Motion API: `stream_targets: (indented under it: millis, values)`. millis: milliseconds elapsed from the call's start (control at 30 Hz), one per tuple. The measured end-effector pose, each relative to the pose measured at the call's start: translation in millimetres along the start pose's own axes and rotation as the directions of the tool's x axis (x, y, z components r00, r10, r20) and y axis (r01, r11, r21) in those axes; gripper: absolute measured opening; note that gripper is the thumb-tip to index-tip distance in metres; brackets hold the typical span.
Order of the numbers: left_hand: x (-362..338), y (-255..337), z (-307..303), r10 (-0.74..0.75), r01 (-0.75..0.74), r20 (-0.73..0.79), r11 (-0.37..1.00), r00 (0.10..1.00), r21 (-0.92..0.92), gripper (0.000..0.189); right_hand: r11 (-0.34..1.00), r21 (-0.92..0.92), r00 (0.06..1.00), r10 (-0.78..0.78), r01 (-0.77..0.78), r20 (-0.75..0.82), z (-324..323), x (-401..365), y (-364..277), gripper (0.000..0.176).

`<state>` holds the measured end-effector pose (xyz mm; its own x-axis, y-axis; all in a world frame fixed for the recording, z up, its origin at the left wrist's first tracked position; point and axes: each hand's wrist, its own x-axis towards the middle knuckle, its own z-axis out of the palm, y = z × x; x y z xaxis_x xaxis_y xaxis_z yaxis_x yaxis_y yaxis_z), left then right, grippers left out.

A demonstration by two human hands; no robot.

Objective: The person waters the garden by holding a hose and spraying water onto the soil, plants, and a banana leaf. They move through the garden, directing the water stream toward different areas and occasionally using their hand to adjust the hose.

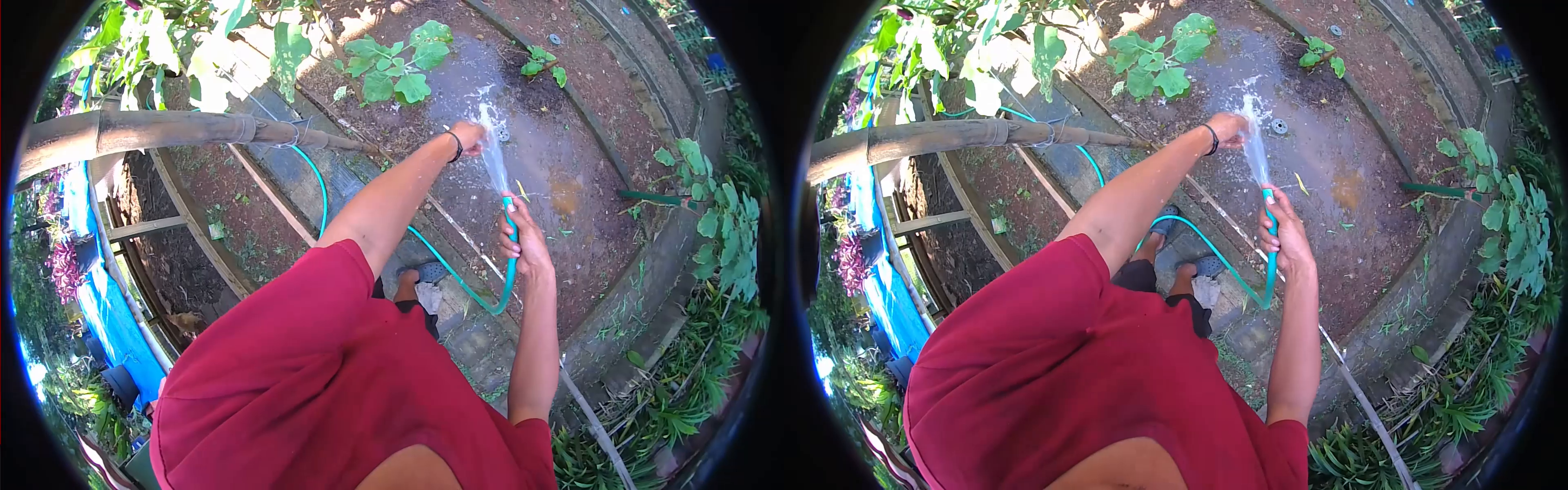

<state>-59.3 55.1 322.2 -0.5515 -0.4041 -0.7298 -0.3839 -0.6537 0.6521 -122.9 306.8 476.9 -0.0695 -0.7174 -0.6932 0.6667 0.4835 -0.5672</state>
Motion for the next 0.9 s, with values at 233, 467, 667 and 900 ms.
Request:
stream_targets:
  millis: [233,467,667,900]
  values:
    - [-34.3,-58.6,-75.0,-0.002,-0.007,-0.075,0.993,0.997,-0.121,0.027,0.942,-0.28,0.983,0.179,-0.184,-0.044,-51.4,43.2,12.1,0.027]
    - [-73.4,-96.8,-91.1,-0.089,0.082,-0.103,0.994,0.991,-0.068,0.032,0.849,-0.42,0.947,0.3,-0.32,-0.115,-72.9,57.3,-11.1,0.023]
    - [-69.6,-127.8,-79.5,-0.14,0.139,-0.023,0.989,0.99,-0.051,0.036,0.804,-0.463,0.927,0.344,-0.373,-0.15,-89.5,45.9,-34.9,0.024]
    - [-68.9,-136.0,-60.7,-0.119,0.119,0.044,0.993,0.992,-0.007,0.044,0.849,-0.381,0.93,0.314,-0.366,-0.193,-110.1,28.9,-34.8,0.026]
